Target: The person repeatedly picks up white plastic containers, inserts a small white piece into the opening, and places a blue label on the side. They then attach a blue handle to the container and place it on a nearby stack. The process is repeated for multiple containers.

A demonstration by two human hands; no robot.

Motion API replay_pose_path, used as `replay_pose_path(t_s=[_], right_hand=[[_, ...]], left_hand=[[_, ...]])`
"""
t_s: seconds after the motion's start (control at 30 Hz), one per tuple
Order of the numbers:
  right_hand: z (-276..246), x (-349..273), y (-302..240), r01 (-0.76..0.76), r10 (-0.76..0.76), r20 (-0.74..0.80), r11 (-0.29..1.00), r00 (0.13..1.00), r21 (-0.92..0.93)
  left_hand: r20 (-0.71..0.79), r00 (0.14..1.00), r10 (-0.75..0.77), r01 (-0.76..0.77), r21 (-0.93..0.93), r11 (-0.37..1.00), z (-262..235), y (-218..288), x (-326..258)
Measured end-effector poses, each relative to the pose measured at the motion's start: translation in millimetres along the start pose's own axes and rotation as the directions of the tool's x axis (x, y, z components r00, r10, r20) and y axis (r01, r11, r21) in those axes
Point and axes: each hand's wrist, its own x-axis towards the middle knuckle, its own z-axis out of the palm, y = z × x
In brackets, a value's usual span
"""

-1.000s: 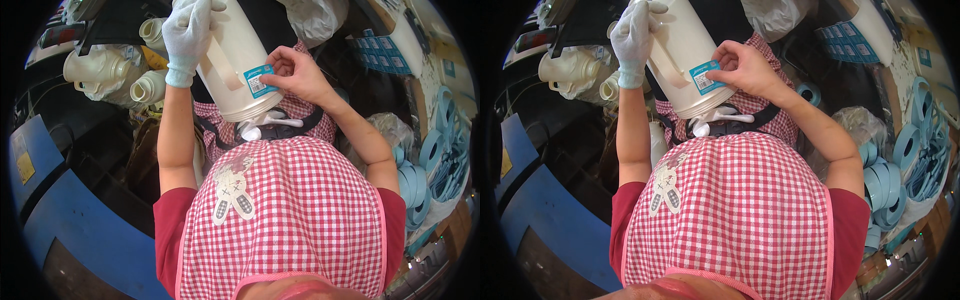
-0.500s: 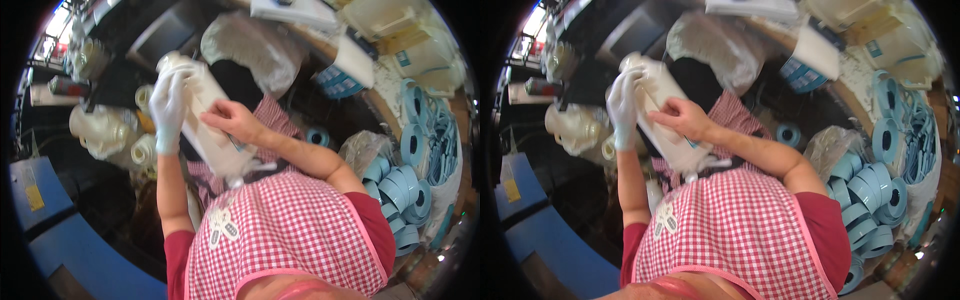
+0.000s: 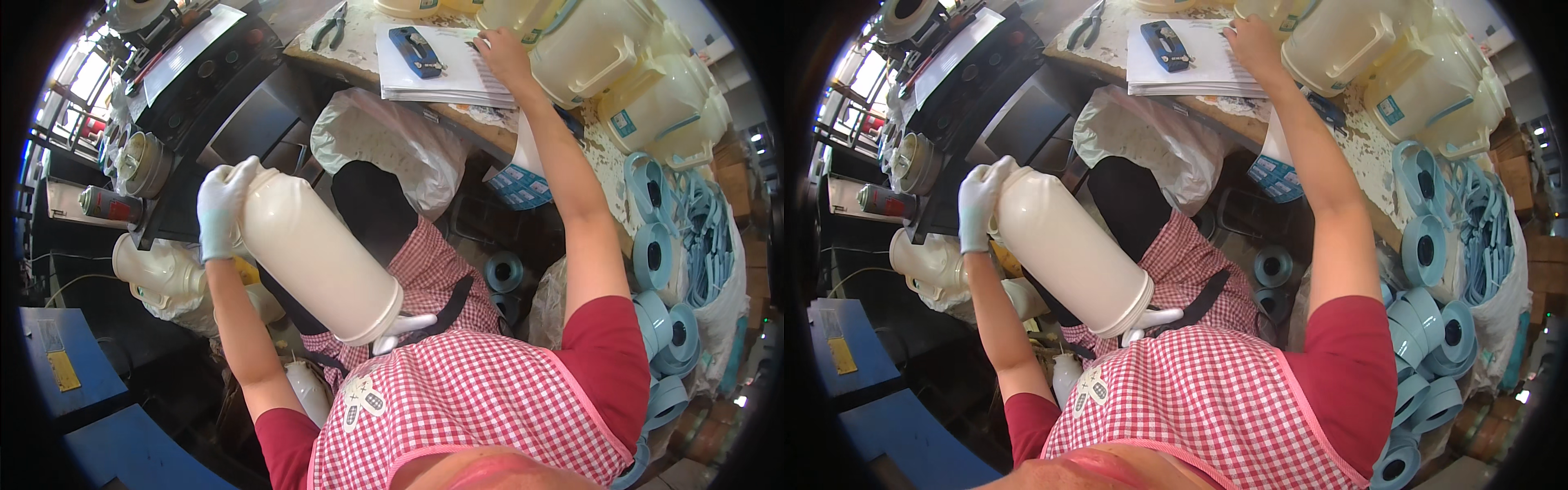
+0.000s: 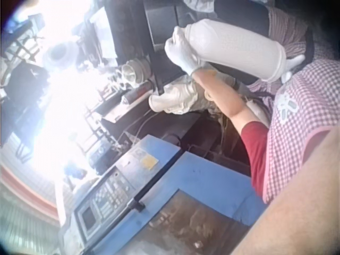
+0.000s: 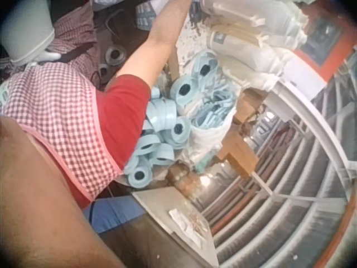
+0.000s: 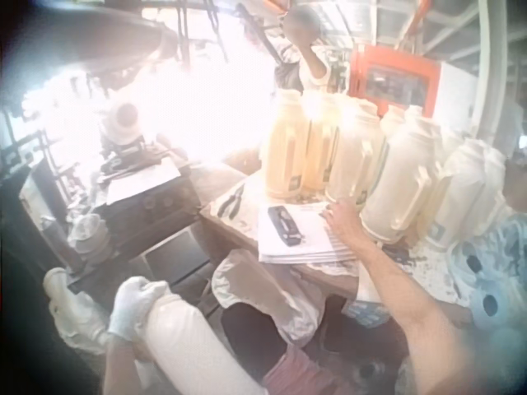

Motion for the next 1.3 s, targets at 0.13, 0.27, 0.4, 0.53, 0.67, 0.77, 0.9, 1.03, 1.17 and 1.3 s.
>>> replay_pose_path(t_s=[0.13,0.27,0.4,0.53,0.67,0.77,0.9,1.03,1.17,1.3], right_hand=[[29,33,27,-0.171,0.209,0.371,0.976,0.905,-0.131],[38,28,33,-0.215,0.153,0.323,0.963,0.934,0.163],[52,42,15,-0.296,0.28,0.249,0.955,0.927,0.03],[57,39,1,-0.361,0.378,0.18,0.925,0.908,-0.122],[61,39,10,-0.273,0.287,0.177,0.957,0.941,-0.099],[69,41,28,-0.237,0.249,0.188,0.968,0.95,-0.086],[67,52,28,-0.233,0.26,0.196,0.961,0.946,-0.148],[-6,35,-77,-0.15,0.147,0.041,0.986,0.988,0.072],[-35,-64,-182,-0.227,-0.004,0.286,0.597,0.958,0.769],[-18,-150,-279,-0.561,-0.257,0.619,0.265,0.743,0.784]], left_hand=[[0.021,0.998,-0.061,0.059,0.057,0.997,58,-77,35],[0.029,0.991,-0.13,0.132,-0.111,0.985,65,-74,31],[0.055,0.983,-0.176,0.183,-0.169,0.968,68,-65,29],[0.047,0.981,-0.187,0.193,-0.249,0.949,72,-73,29],[0.068,0.979,-0.192,0.203,-0.274,0.94,71,-66,29],[0.05,0.987,-0.155,0.162,-0.19,0.968,74,-67,34],[0.037,0.995,-0.093,0.097,-0.159,0.982,70,-72,32],[-0.315,0.939,0.139,-0.176,-0.093,0.98,64,-77,5],[-0.28,0.96,0.01,-0.178,-0.581,0.794,46,-63,-79],[-0.224,0.969,0.107,-0.193,-0.409,0.892,50,-52,-122]])
